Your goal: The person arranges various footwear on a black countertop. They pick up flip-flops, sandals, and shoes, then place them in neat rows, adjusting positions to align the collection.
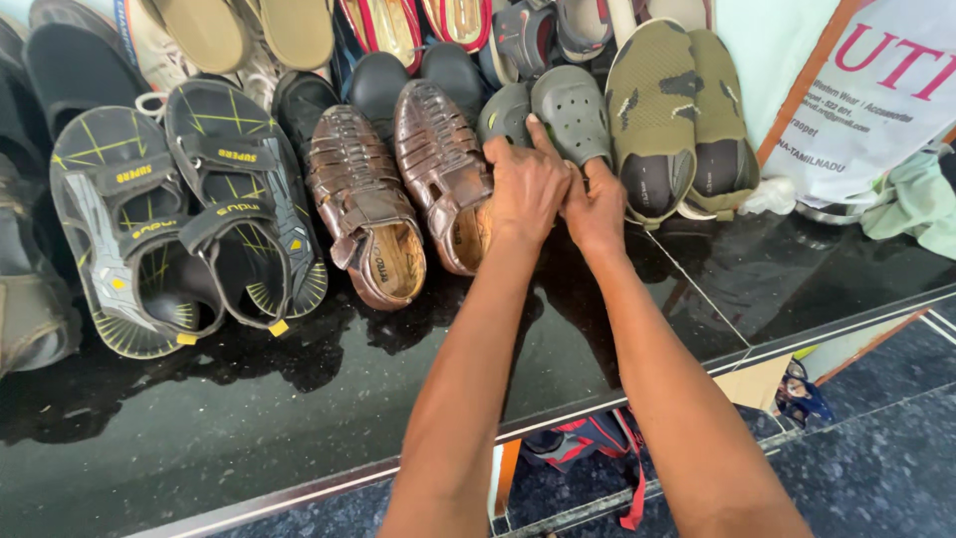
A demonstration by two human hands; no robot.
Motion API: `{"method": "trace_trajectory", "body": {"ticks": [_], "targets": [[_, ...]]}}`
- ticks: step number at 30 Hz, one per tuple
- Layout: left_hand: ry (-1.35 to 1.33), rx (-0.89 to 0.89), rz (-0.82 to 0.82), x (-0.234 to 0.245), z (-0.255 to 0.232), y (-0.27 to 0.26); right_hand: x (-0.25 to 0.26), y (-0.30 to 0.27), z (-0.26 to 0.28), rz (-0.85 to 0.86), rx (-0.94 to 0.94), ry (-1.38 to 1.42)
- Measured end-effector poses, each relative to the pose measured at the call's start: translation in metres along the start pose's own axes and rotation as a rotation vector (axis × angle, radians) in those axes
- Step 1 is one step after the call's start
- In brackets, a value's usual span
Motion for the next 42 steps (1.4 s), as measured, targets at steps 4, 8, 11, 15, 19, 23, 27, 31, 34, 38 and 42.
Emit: {"method": "trace_trajectory", "body": {"ticks": [4, 8, 11, 15, 19, 23, 27, 31, 34, 38, 42], "targets": [[-0.045, 0.012, 0.006, -0.002, -0.003, 0.001, 0.001, 0.0, -0.008, -0.018, 0.043, -0.098], [-0.049, 0.005, 0.078, 0.001, -0.006, 0.0, 0.001, -0.001, -0.006, -0.029, 0.143, -0.147], [0.066, -0.039, 0.125, 0.014, -0.008, -0.004, 0.004, -0.002, -0.006, -0.051, 0.09, -0.207], [0.082, -0.15, 0.19, 0.031, 0.005, -0.013, 0.007, -0.005, 0.006, -0.086, 0.036, -0.217], [0.077, -0.194, 0.076, 0.05, 0.026, -0.028, 0.012, -0.014, 0.024, -0.14, 0.107, -0.33], [-0.022, -0.134, -0.083, 0.066, 0.052, -0.047, 0.02, -0.021, 0.031, -0.279, 0.163, -0.377], [-0.167, -0.115, -0.15, 0.079, 0.081, -0.068, 0.025, -0.027, 0.028, -0.273, 0.065, -0.459], [-0.301, -0.059, -0.091, 0.087, 0.117, -0.087, 0.025, -0.034, 0.034, -0.249, 0.158, -0.452], [-0.316, 0.008, -0.104, 0.091, 0.151, -0.103, 0.025, -0.038, 0.037, -0.24, 0.185, -0.41], [-0.324, 0.111, -0.105, 0.096, 0.203, -0.13, 0.023, -0.041, 0.043, -0.241, 0.232, -0.408], [-0.317, 0.212, -0.121, 0.101, 0.25, -0.162, 0.018, -0.053, 0.058, -0.218, 0.264, -0.344]]}}
Point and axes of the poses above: each hand's wrist, its own y-axis towards the middle knuckle, its own x-axis out of the back of the hand, z = x × y, the point moved 4 cm from there along y, towards the middle knuckle, and after that the axes turned 6 degrees about z, right-handed, at the moved point
